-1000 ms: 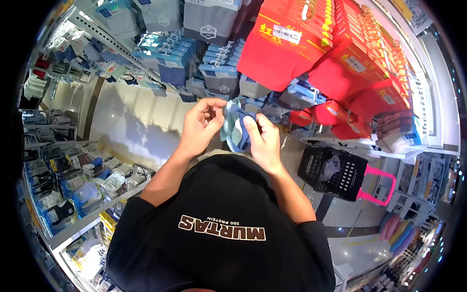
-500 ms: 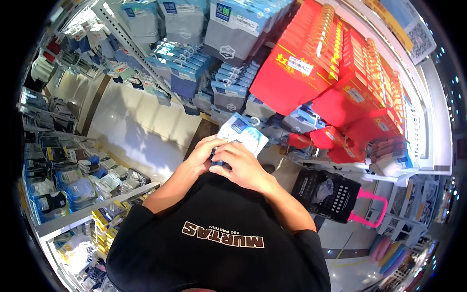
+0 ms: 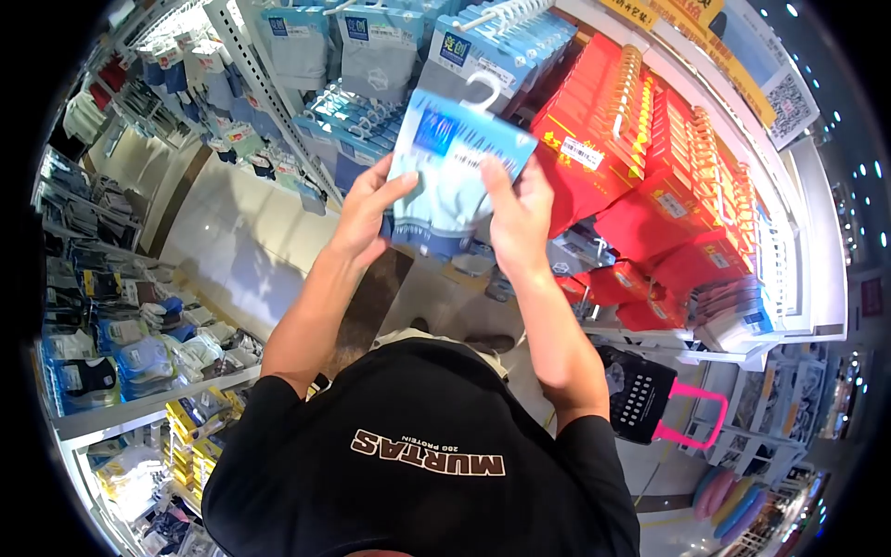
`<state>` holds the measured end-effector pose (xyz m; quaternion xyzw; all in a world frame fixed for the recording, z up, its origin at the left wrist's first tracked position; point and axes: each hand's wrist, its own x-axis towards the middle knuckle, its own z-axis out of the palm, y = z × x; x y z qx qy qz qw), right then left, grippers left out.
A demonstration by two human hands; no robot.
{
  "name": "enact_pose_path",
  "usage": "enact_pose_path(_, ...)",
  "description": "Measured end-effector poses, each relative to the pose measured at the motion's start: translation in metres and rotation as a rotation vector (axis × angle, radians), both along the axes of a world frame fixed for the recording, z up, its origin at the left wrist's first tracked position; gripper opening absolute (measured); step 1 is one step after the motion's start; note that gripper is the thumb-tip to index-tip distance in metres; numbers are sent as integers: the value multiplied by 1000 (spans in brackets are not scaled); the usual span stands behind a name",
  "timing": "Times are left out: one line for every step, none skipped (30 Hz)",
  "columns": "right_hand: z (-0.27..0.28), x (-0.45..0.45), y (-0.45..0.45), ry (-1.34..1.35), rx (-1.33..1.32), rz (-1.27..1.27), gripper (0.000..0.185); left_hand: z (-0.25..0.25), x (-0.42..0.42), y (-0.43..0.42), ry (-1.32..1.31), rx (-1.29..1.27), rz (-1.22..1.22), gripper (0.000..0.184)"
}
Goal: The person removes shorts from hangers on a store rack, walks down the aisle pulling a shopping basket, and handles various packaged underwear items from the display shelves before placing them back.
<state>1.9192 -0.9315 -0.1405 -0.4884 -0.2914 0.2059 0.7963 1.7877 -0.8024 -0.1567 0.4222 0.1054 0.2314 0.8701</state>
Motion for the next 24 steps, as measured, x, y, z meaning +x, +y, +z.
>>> enact_pose_path(10,6,9,-9,37,-22,28,4,7,4,-17,57,69,44)
enact_pose_path(19,12,17,-17,74,-44,28,2,15,9,7,154,129,39)
enact_pose_path(26,18,25,-56,83,-58,27,1,20,14,28,226,167,35)
enact_pose_path(32,24,34,-94,92,-72,27,1,24,19,50,297,205,30)
enact_pose_path(36,29,42,-131,101,-86,27,2,28,22,56,310,252,28)
enact_pose_path(37,31,48,-160,81,-97,26,3,33,25,62,323,299,25)
enact_pose_path(36,34,55,-188,62,-106,26,3,37,29,69,337,349,23)
enact_pose_path(33,36,61,-214,41,-114,26,0,40,32,92,347,361,23)
enact_pose_path(26,42,66,-274,9,-122,29,-6,42,36,117,355,373,22)
enact_pose_path(18,45,68,-270,-24,-140,30,-13,45,39,144,364,384,22)
enact_pose_path(10,48,70,-265,-58,-157,31,-24,48,43,156,380,395,22)
enact_pose_path(6,48,72,-259,-93,-173,32,-29,49,45,171,375,402,23)
enact_pose_path(2,45,72,-210,-101,-187,34,-34,50,48,187,370,413,23)
enact_pose_path(0,44,70,-213,-186,-179,34,-38,50,51,204,366,426,23)
enact_pose_path(-4,45,64,-212,-271,-168,35,-40,47,54,213,400,462,33)
enact_pose_path(-8,43,60,-212,-355,-156,36,-41,44,57,231,508,607,34)
enact_pose_path(-14,39,58,-217,-292,-116,43,-40,43,63,243,622,750,35)
enact_pose_path(-15,36,51,-262,-330,-63,53,-38,45,72,249,737,892,36)
enact_pose_path(-18,30,45,-311,-315,-64,58,-34,46,84,207,769,914,42)
enact_pose_path(-23,23,39,-359,-302,-67,63,-30,47,97,267,724,885,50)
enact_pose_path(-27,13,33,-377,-275,-98,68,-18,49,107,287,774,929,55)
enact_pose_path(-30,4,25,-396,-248,-127,74,-9,52,117,307,822,974,60)
enact_pose_path(-33,-1,14,-372,-230,-79,76,-5,57,128,270,826,962,64)
enact_pose_path(-34,-9,7,-345,-151,-90,74,0,63,139,233,829,956,67)
